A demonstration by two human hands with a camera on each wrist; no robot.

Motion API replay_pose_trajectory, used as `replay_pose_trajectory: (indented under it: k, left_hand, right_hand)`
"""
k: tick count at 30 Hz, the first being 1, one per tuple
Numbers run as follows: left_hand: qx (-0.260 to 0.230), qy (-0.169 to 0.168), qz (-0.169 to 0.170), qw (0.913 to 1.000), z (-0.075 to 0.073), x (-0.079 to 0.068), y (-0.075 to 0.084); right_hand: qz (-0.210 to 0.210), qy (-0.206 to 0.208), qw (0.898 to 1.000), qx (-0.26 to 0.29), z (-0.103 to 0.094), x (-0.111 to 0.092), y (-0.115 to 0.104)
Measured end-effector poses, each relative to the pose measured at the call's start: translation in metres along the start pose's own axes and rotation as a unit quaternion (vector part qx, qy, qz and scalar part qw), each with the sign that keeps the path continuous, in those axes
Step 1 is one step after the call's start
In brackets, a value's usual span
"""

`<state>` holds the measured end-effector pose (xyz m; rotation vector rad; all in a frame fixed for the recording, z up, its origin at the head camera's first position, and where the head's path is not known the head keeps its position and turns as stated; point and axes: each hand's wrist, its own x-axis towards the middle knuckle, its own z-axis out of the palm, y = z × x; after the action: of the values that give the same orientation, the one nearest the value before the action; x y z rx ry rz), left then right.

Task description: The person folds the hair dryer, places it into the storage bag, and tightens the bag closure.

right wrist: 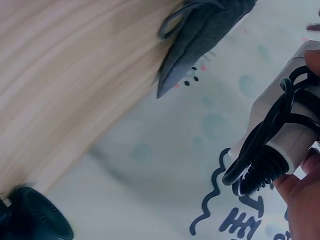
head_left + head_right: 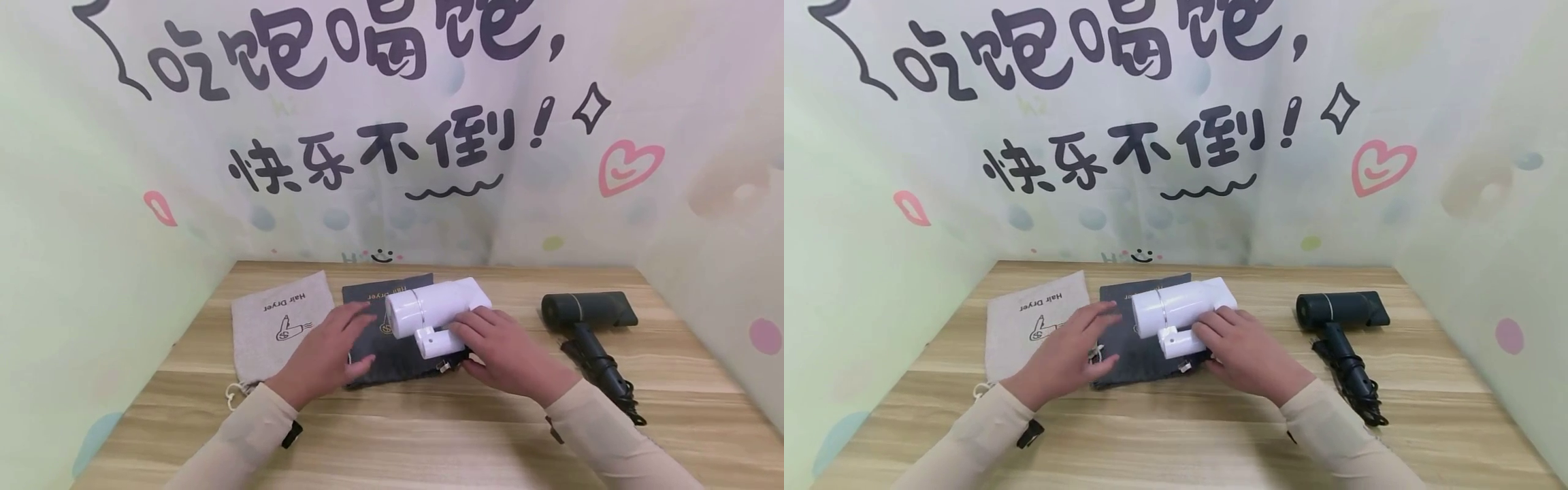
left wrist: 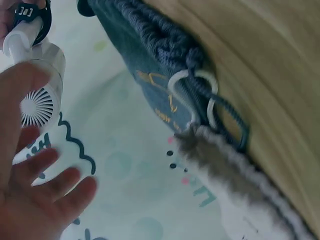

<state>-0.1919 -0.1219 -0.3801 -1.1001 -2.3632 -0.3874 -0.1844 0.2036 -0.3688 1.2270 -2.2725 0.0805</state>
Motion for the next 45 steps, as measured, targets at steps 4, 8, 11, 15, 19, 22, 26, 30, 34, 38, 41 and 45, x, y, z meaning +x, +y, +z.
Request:
replay_pose_trajectory:
  k: [4, 8, 11, 15, 19, 22, 26, 30, 34, 38, 41, 45]
  left_hand:
    - [-0.022, -0.144, 0.006, 0.9893, 0.013, 0.000, 0.001]
    - [-0.047, -0.245, -0.006, 0.9682, 0.025, 0.004, 0.001]
    - [-0.054, -0.268, -0.018, 0.9618, 0.032, 0.007, 0.000]
    - [-0.060, -0.267, -0.027, 0.9615, 0.036, 0.010, -0.001]
    - [-0.071, -0.254, -0.036, 0.9640, 0.038, 0.011, -0.002]
    - [-0.080, -0.242, -0.051, 0.9656, 0.038, 0.011, -0.003]
    - [-0.094, -0.222, -0.060, 0.9687, 0.039, 0.012, -0.007]
    - [-0.103, -0.215, -0.044, 0.9700, 0.040, 0.013, -0.010]
    - [-0.111, -0.229, -0.045, 0.9660, 0.040, 0.015, -0.012]
    - [-0.140, -0.243, -0.082, 0.9563, 0.039, 0.018, -0.014]
    - [-0.166, -0.237, -0.100, 0.9521, 0.041, 0.019, -0.018]
    - [-0.181, -0.219, -0.116, 0.9516, 0.041, 0.021, -0.020]
  right_hand:
    - [0.007, -0.010, 1.000, -0.001, 0.002, -0.004, 0.006]
    - [0.025, -0.025, 0.999, -0.001, 0.006, -0.008, 0.012]
    - [0.035, -0.032, 0.999, 0.001, 0.011, -0.011, 0.016]
    - [0.034, -0.028, 0.999, 0.001, 0.016, -0.015, 0.020]
    - [0.032, -0.023, 0.999, 0.001, 0.017, -0.017, 0.020]
    - [0.031, -0.023, 0.999, 0.001, 0.016, -0.017, 0.019]
    - [0.037, -0.033, 0.999, 0.000, 0.015, -0.017, 0.017]
    - [0.042, -0.041, 0.998, 0.000, 0.014, -0.019, 0.015]
    - [0.046, -0.045, 0.998, -0.002, 0.013, -0.020, 0.013]
    - [0.045, -0.047, 0.998, -0.004, 0.013, -0.020, 0.012]
    - [0.040, -0.041, 0.998, -0.006, 0.012, -0.018, 0.011]
    - [0.029, -0.025, 0.999, -0.008, 0.012, -0.017, 0.010]
